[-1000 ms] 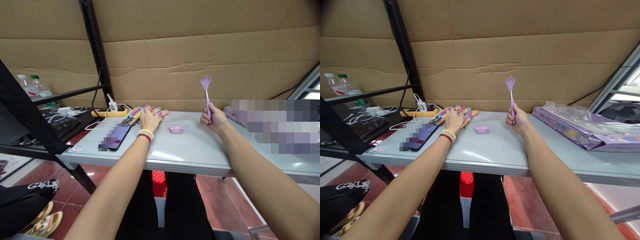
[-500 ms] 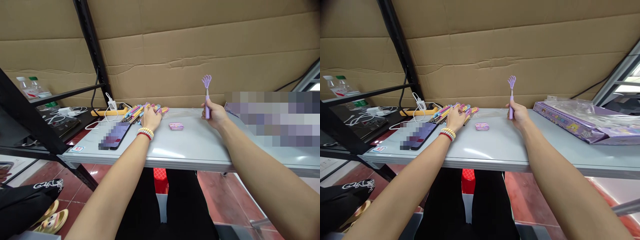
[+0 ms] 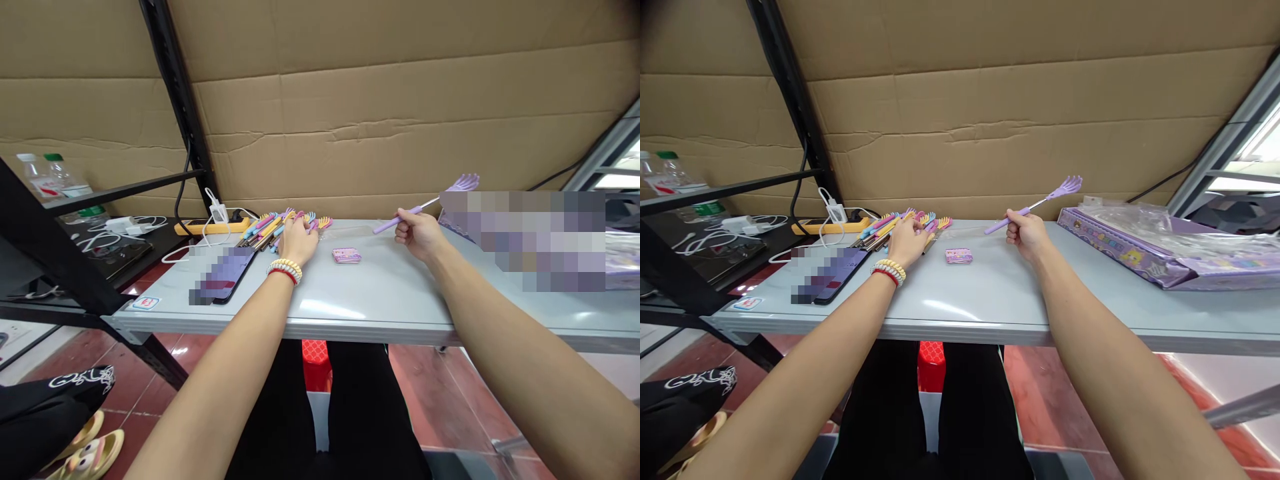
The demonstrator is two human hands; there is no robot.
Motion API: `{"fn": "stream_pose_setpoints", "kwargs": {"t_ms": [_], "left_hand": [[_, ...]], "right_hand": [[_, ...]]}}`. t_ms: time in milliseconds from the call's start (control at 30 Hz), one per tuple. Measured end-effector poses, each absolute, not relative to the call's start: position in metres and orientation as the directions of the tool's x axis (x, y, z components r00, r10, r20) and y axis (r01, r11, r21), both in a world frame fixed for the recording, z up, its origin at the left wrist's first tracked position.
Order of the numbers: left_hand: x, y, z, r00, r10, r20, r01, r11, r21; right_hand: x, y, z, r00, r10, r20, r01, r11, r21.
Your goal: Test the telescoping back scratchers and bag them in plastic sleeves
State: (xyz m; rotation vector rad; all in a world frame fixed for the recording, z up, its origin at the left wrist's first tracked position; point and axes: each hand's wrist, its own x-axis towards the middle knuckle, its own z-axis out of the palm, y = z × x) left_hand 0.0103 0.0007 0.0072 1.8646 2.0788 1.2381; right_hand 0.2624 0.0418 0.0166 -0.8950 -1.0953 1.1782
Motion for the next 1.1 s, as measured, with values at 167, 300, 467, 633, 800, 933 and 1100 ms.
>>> {"fn": "stream_pose_setpoints", "kwargs": {"t_ms": [167, 300, 467, 633, 800, 933, 1100], "left_hand": [[0.010, 0.002, 0.007, -0.237, 0.870, 0.433, 0.801, -0.078, 0.594], [0.011, 0.000, 0.007, -0.251, 0.871, 0.423, 0.791, -0.067, 0.608], [0.011, 0.000, 0.008, -0.244, 0.870, 0.429, 0.796, -0.073, 0.601], [0.011, 0.000, 0.007, -0.247, 0.866, 0.434, 0.794, -0.075, 0.603], [0.011, 0.000, 0.005, -0.230, 0.863, 0.449, 0.784, -0.108, 0.611], [0.011, 0.001, 0.004, -0.234, 0.855, 0.462, 0.779, -0.119, 0.615], [0.011, -0.001, 0.004, -0.229, 0.861, 0.454, 0.784, -0.113, 0.610]], "right_hand": [[0.261, 0.040, 0.020, 0.045, 0.988, 0.150, -0.264, 0.156, -0.952], [0.260, 0.038, 0.023, 0.038, 0.993, 0.108, -0.302, 0.114, -0.946], [0.259, 0.037, 0.024, 0.051, 0.994, 0.094, -0.316, 0.105, -0.943], [0.260, 0.038, 0.024, 0.137, 0.984, 0.115, -0.314, 0.153, -0.937], [0.265, 0.038, 0.024, 0.255, 0.957, 0.137, -0.295, 0.212, -0.932], [0.266, 0.035, 0.027, 0.236, 0.967, 0.097, -0.328, 0.174, -0.929], [0.268, 0.035, 0.028, 0.175, 0.978, 0.110, -0.390, 0.171, -0.905]]}}
